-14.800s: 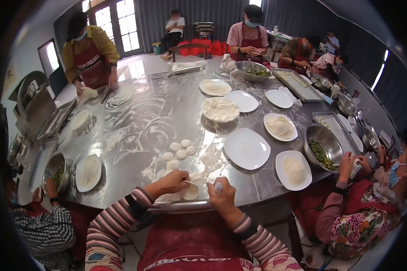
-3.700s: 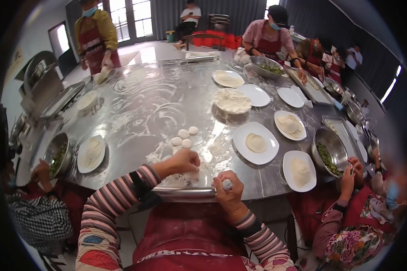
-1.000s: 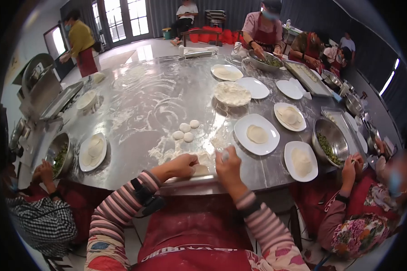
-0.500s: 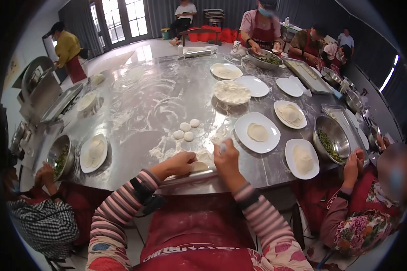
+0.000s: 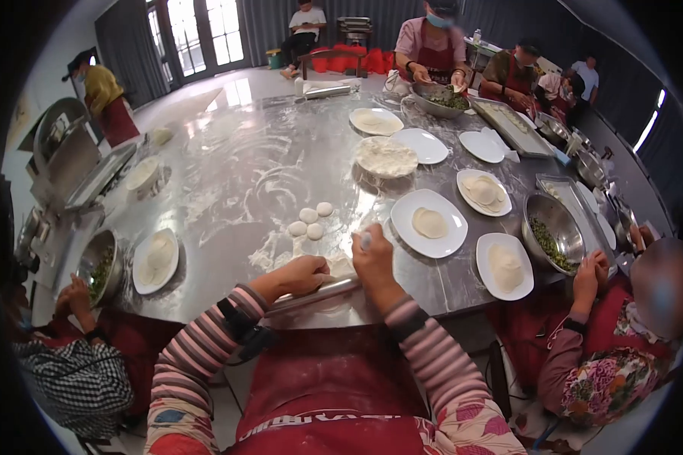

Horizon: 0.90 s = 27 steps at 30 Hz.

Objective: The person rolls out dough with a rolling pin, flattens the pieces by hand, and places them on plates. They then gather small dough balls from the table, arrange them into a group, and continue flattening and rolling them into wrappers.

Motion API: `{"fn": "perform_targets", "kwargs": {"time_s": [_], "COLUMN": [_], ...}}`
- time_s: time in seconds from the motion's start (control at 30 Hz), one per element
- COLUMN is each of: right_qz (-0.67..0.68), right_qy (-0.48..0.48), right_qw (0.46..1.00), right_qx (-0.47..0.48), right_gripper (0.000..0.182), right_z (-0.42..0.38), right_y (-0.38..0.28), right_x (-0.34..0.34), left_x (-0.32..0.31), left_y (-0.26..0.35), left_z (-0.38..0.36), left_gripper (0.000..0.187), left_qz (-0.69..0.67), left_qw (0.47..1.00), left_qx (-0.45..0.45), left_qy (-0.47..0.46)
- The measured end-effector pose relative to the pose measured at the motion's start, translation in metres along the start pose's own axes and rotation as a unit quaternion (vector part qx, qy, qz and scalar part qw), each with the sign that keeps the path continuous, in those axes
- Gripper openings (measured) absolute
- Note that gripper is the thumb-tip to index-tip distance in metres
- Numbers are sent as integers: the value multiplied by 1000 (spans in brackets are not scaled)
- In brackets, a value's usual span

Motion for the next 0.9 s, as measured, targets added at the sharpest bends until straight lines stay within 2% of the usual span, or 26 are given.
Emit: {"fn": "perform_targets", "kwargs": {"time_s": [0.07,0.13,0.17,0.2,0.23,0.27,0.33,0.43,0.5,0.6,0.67,0.7,0.77,0.83,0.9], "right_qz": [-8,21,20,20,11,3,9,68,75,86,116,117,122,129,120], "right_qy": [-17,-24,-34,-46,-42,-40,-37,-27,-38,-46,-42,-47,-61,-75,-72], "right_qw": [1000,999,999,998,999,999,999,997,996,995,992,992,990,988,990], "right_qx": [-20,-35,-37,-38,-8,22,36,-13,-18,-7,-7,-10,-26,-41,-31], "right_gripper": [17,18,19,19,20,21,21,21,21,20,20,21,22,22,22], "right_z": [9,1,-5,-14,-26,-38,-52,-56,-57,-56,-56,-57,-55,-55,-54], "right_y": [5,4,1,0,2,4,-2,-11,-11,-7,-6,-4,-5,-3,-3], "right_x": [-14,-4,8,20,28,35,49,63,65,62,62,60,63,61,60], "left_x": [2,4,3,3,3,0,-3,-3,4,21,40,53,63,74,80], "left_y": [-14,-8,-7,2,10,6,11,35,68,95,36,35,27,-6,-8], "left_z": [9,0,-3,-8,-12,-6,12,60,93,140,185,175,151,150,143], "left_gripper": [26,31,29,25,21,18,15,15,19,30,33,30,24,22,21], "left_qz": [2,-36,-51,15,-38,-52,-59,-53,-262,-401,-171,41,248,259,268], "left_qw": [998,998,999,1000,999,998,997,995,964,914,963,973,929,929,929], "left_qx": [0,30,6,7,35,-17,-44,-81,-36,-55,-86,-34,90,111,133], "left_qy": [63,33,17,17,2,11,-16,-7,-27,41,189,224,261,239,217]}}
Point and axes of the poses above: each hand's wrist, its own z-axis towards the middle knuckle, its own x-axis out of the back of the hand, y = z × x, the point moved 4 cm from there along z, towards the middle knuckle, and after that the axes turned 6 degrees about -z, right-handed, at the moved point
